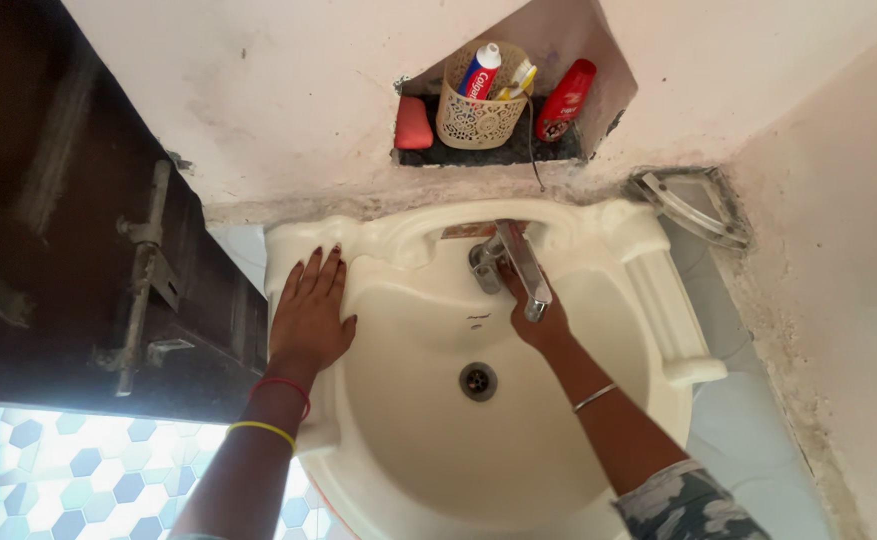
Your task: The person scrubs the bathroom sink basin and faucet with a cloth, repeatedly wiping the basin, faucet, and surrounding counter area. The person rinses the cloth under running water and continues wiping the sink surfaces.
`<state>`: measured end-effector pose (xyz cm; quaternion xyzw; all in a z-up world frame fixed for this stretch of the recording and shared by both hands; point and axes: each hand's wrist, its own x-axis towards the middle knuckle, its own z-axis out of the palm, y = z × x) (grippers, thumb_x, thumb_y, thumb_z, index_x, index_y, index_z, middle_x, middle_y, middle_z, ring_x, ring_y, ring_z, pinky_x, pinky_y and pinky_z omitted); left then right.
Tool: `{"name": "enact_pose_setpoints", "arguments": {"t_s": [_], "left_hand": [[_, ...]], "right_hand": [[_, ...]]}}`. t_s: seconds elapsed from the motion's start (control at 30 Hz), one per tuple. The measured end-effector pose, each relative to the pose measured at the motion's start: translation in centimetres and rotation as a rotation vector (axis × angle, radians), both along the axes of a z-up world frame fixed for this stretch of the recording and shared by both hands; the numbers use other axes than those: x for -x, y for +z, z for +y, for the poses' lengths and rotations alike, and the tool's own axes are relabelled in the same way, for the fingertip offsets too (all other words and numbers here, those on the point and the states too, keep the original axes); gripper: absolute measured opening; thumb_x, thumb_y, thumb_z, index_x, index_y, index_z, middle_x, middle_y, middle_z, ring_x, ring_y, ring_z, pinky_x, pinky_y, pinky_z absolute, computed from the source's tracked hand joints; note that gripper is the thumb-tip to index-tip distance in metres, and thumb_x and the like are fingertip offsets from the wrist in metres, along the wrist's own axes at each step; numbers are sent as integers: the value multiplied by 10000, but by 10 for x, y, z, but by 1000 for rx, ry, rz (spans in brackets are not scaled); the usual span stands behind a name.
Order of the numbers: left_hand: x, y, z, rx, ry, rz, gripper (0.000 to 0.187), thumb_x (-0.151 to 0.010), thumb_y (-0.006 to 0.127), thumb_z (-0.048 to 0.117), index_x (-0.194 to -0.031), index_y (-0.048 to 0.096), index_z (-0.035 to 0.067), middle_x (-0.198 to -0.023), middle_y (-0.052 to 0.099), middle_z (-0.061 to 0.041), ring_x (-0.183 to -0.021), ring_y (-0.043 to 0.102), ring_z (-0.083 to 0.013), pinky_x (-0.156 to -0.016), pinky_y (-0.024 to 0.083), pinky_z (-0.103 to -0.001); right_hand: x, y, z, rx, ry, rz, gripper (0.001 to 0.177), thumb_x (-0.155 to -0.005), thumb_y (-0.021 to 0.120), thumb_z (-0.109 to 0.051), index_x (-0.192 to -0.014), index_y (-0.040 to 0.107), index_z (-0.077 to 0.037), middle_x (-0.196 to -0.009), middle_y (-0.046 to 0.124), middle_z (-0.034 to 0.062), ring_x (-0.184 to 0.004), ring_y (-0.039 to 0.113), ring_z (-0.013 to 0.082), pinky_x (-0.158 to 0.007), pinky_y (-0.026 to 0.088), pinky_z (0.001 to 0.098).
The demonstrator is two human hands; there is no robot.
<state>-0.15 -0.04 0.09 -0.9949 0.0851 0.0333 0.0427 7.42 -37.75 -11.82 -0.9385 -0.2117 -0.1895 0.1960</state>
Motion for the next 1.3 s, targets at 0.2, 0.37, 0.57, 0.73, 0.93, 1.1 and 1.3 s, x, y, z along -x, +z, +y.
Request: {"name": "enact_pose_setpoints", "arguments": {"t_s": [0.2,0.37,0.57,0.73,0.93,1.1,1.3], "left_hand": [[-2,-1,0,27,3,19,826,-920,561,458,-1581,255,68,-1710,98,-44,-1568,53,-228,-1262,58,-395],[-3,0,-1,13,-5,9,839,-918,561,470,-1587,251,70,-1703,103,-49,-1564,55,-234,-1259,60,-400],[-1,-7,2,-4,-7,-26,838,-921,555,481,-1591,261,74,-1705,122,-42,-1566,65,-225,-1265,62,-394],[-3,-12,1,-10,-9,-15,856,-908,570,494,-1589,263,75,-1704,116,-43,-1566,54,-231,-1257,52,-399],[-3,-18,3,6,-10,-45,873,-892,592,502,-1590,281,77,-1707,132,-42,-1569,68,-230,-1261,59,-400],[-4,-16,4,14,-10,-55,864,-904,592,492,-1601,284,86,-1719,135,-31,-1577,78,-217,-1275,60,-395],[-5,-12,2,-5,3,-9,872,-897,588,498,-1595,256,95,-1710,103,-28,-1565,53,-216,-1257,51,-398]], "right_hand": [[-35,29,2,118,111,75,610,-921,513,-47,-1519,403,-100,-1561,431,168,-1427,389,359,-1169,336,434],[-35,49,19,70,64,141,576,-952,499,-63,-1517,412,-127,-1576,425,140,-1431,387,345,-1162,350,426],[12,67,35,-310,-98,191,536,-989,481,-82,-1516,422,-158,-1595,417,106,-1437,385,330,-1154,366,416],[54,56,22,277,-139,337,624,-906,470,9,-1492,464,-205,-1609,414,76,-1438,369,332,-1140,377,406],[21,35,-37,224,-143,271,791,-789,473,121,-1531,463,-151,-1593,443,115,-1442,432,323,-1181,394,398],[-30,31,-121,379,-272,255,775,-792,474,101,-1520,461,-164,-1609,422,100,-1496,362,319,-1215,301,441],[-47,-25,-76,414,-251,-121,685,-910,494,-55,-1580,390,45,-1613,373,272,-1501,352,450,-1267,256,562]]}}
